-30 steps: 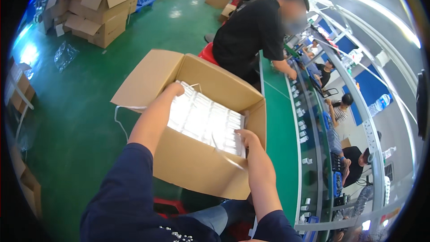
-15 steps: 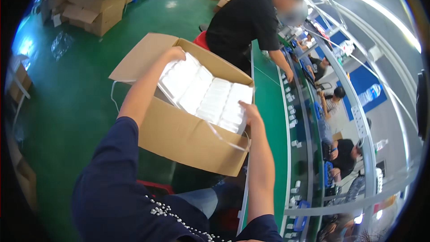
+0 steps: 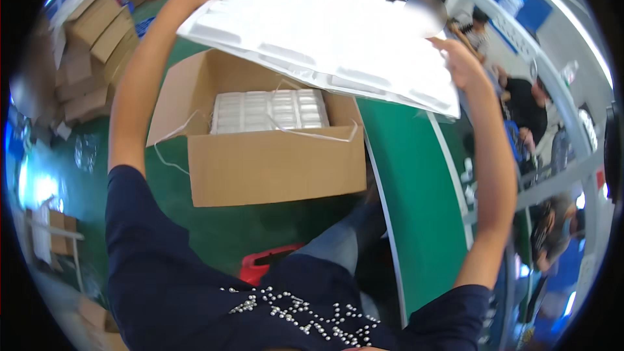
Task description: Placing small electronic components into molded plastic trays on a factory assembly line.
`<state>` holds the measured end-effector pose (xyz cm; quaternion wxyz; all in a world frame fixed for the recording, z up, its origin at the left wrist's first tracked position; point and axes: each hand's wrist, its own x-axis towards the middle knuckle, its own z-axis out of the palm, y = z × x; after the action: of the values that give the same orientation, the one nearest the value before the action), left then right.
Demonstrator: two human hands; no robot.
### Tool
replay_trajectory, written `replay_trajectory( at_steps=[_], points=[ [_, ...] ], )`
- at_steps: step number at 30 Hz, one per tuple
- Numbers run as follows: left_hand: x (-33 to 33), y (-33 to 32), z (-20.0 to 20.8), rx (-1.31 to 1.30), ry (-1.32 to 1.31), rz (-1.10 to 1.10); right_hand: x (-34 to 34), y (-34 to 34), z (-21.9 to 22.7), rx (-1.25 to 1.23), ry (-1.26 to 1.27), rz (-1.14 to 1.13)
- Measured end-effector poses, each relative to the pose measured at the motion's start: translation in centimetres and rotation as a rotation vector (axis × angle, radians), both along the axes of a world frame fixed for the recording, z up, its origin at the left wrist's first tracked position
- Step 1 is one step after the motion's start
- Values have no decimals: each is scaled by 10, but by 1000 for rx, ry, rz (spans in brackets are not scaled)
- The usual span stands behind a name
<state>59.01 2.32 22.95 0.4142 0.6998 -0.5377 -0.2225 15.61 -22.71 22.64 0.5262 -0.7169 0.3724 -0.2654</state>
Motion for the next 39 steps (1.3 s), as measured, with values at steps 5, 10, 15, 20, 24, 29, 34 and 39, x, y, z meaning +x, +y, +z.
replay_trajectory(
  at_steps=[5,10,15,20,24,29,34,39],
  points=[
    [-75,-43,-11,-67,260,-286,-140,75,7,108,-134,-58],
    [-201,-101,-79,93,76,-300,-257,196,-47,126,-154,-539],
    [-350,-110,-146,236,374,-635,-331,319,-112,245,-247,-950],
    [-460,-130,-172,179,79,-889,-384,379,-161,257,-224,-1120],
    [-510,-143,-192,197,44,-1003,-429,392,-181,204,-79,-1238],
    [-520,-126,-202,68,84,-936,-434,400,-193,18,49,-1285],
    [-504,-107,-174,-168,68,-886,-436,402,-178,-131,75,-1300],
    [-480,-86,-107,53,749,-906,-433,413,-105,-76,-339,-1247]
  ],
)
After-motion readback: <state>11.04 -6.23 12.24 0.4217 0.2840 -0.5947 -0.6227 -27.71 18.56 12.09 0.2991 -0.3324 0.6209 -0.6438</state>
